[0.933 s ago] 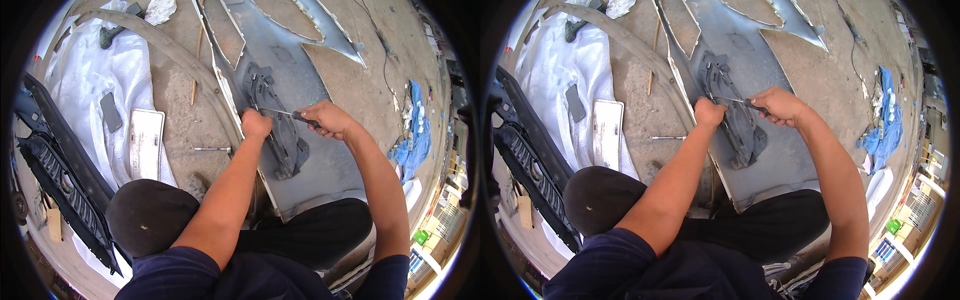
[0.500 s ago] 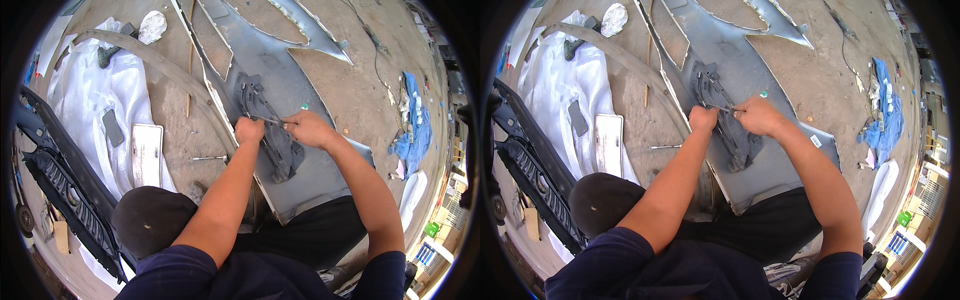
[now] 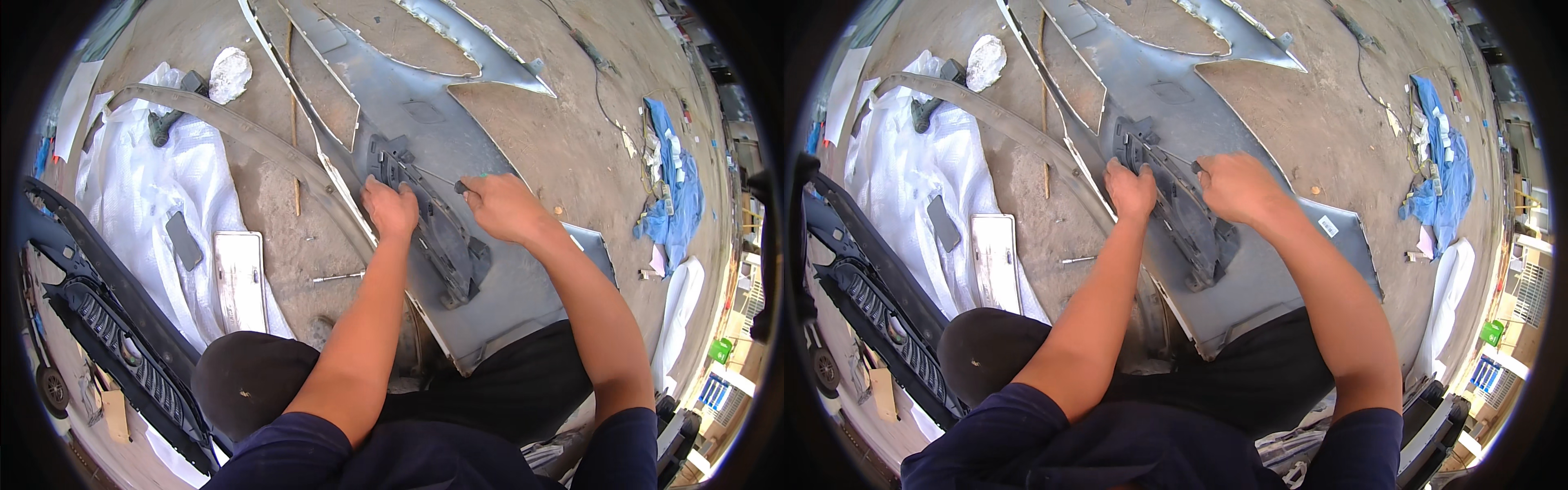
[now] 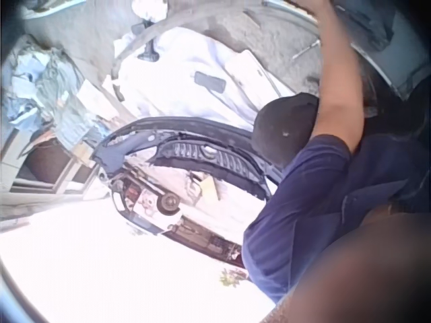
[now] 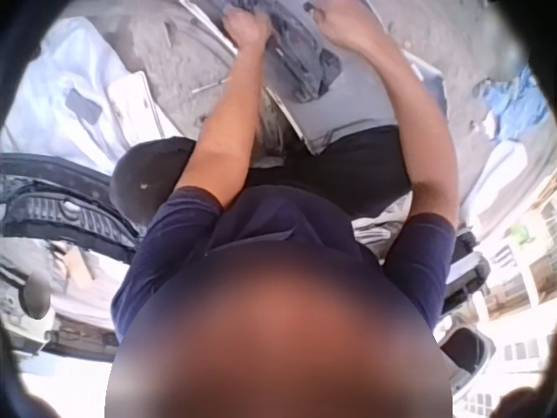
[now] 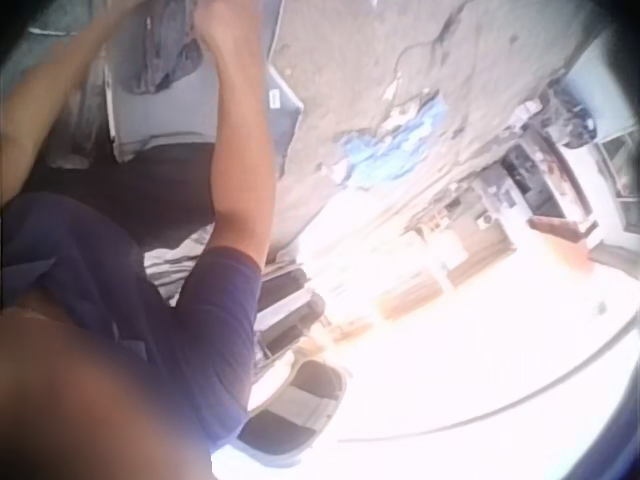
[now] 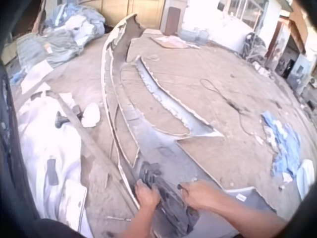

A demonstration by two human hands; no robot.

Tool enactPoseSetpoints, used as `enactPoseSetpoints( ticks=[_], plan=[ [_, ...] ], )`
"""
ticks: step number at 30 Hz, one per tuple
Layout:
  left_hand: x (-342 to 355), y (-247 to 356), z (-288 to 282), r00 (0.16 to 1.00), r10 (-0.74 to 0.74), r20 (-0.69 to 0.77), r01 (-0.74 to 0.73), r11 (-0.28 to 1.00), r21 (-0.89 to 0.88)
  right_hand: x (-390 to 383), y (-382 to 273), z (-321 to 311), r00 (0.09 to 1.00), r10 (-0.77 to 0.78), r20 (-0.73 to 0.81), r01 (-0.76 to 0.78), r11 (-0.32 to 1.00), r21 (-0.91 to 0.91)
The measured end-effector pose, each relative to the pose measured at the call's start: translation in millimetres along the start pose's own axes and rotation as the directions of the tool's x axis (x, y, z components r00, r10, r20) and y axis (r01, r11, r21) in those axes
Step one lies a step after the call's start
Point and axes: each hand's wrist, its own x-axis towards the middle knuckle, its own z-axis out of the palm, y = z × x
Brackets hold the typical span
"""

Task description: The person uses a screwdriver to remove a black plastic grille insert from a car bumper, then scrapes adhesive residue from the bumper surface. The person then fits the grille insert into the bumper opening.

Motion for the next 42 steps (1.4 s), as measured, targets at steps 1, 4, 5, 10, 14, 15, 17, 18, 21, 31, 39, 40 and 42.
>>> enactPoseSetpoints(
  ticks=[1,4,5,10,14,15,17,18,21,31,39,40,42],
  plan=[
    [14,3,1,0.999,0.039,-0.009,-0.039,0.999,-0.019,5,0,2,1.000,0.014,0.003,-0.013,1.000,-0.026],
    [59,18,-5,0.990,-0.035,0.134,0.046,0.995,-0.084,17,6,12,1.000,-0.012,-0.017,0.012,1.000,0.021],
    [75,21,-7,0.976,-0.080,0.204,0.102,0.990,-0.099,19,5,14,1.000,-0.013,0.001,0.013,1.000,0.012],
    [134,17,-4,0.964,-0.017,0.265,-0.030,0.985,0.173,26,-3,27,1.000,-0.004,0.006,0.004,1.000,0.003],
    [158,18,-5,0.931,0.014,0.365,-0.154,0.921,0.357,27,-9,28,0.999,-0.024,0.045,0.027,0.997,-0.070],
    [162,23,-6,0.911,-0.016,0.411,-0.150,0.918,0.367,24,-12,28,0.998,-0.019,0.053,0.024,0.995,-0.097],
    [164,30,-6,0.892,-0.046,0.450,-0.151,0.907,0.392,20,-20,34,0.999,-0.032,0.040,0.038,0.989,-0.144],
    [165,31,-6,0.897,-0.047,0.441,-0.154,0.900,0.408,19,-25,39,0.998,-0.055,0.020,0.057,0.985,-0.164],
    [163,35,-3,0.901,-0.045,0.432,-0.173,0.876,0.451,15,-46,58,0.996,-0.088,-0.006,0.084,0.974,-0.208],
    [170,21,6,0.847,0.148,0.511,-0.442,0.730,0.521,17,-80,78,0.999,-0.044,-0.026,0.037,0.977,-0.211],
    [158,36,17,0.883,0.105,0.457,-0.384,0.721,0.576,12,-82,83,0.992,0.096,-0.075,-0.098,0.995,-0.019],
    [160,35,18,0.889,0.106,0.446,-0.377,0.721,0.581,9,-85,88,0.990,0.109,-0.086,-0.111,0.994,-0.018],
    [167,35,16,0.804,0.185,0.565,-0.555,0.575,0.601,7,-85,91,0.991,0.100,-0.094,-0.103,0.994,-0.034]
  ],
)
